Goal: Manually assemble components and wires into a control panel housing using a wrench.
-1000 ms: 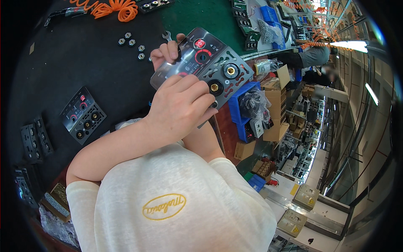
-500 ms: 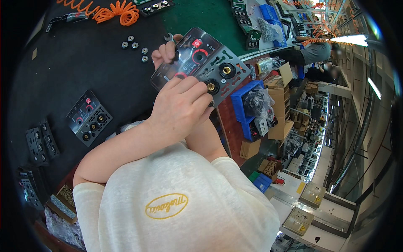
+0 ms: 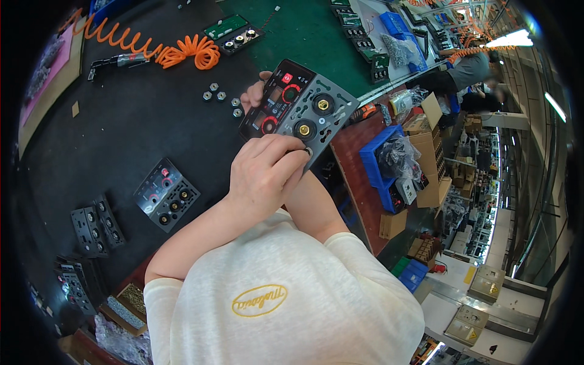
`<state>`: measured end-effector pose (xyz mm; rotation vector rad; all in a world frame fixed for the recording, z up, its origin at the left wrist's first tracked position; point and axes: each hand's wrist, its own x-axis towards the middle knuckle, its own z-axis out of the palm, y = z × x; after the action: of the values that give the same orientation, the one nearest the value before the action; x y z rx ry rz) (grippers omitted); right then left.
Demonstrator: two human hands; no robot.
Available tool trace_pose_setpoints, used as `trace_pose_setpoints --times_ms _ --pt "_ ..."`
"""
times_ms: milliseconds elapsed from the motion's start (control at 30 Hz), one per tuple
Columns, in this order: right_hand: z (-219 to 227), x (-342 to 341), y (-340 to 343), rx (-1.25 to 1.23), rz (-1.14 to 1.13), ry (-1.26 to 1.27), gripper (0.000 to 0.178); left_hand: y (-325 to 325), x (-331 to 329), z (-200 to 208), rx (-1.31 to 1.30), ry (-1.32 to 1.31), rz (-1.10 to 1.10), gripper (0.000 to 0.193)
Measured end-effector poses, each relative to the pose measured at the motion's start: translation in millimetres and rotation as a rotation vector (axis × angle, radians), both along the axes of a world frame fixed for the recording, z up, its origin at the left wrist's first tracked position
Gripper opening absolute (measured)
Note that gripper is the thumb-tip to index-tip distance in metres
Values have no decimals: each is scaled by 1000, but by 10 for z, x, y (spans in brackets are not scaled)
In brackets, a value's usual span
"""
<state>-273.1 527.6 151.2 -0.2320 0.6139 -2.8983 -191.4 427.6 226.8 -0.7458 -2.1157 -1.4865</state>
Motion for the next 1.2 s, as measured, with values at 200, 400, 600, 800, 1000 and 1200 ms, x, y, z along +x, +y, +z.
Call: trace_pose_setpoints --times_ms 200,400,600,800,1000,1200 --pt "43 -106 -149 58 15 142 70 -170 -59 -56 11 18 6 21" --pt "-110 -211 -122 168 40 240 70 -463 -97 16 -78 28 -48 35" --pt "-342 -245 -49 139 96 229 69 -498 -67 -136 -149 -10 54 43" --pt "-609 -277 -98 508 -368 -196 27 -543 -102 -387 120 -418 44 38" --pt "-447 -238 295 975 -191 -404 22 -509 -35 -724 745 -946 27 34" --pt "-695 -437 1298 1445 52 -299 46 -480 241 -1034 1262 -1190 137 26"
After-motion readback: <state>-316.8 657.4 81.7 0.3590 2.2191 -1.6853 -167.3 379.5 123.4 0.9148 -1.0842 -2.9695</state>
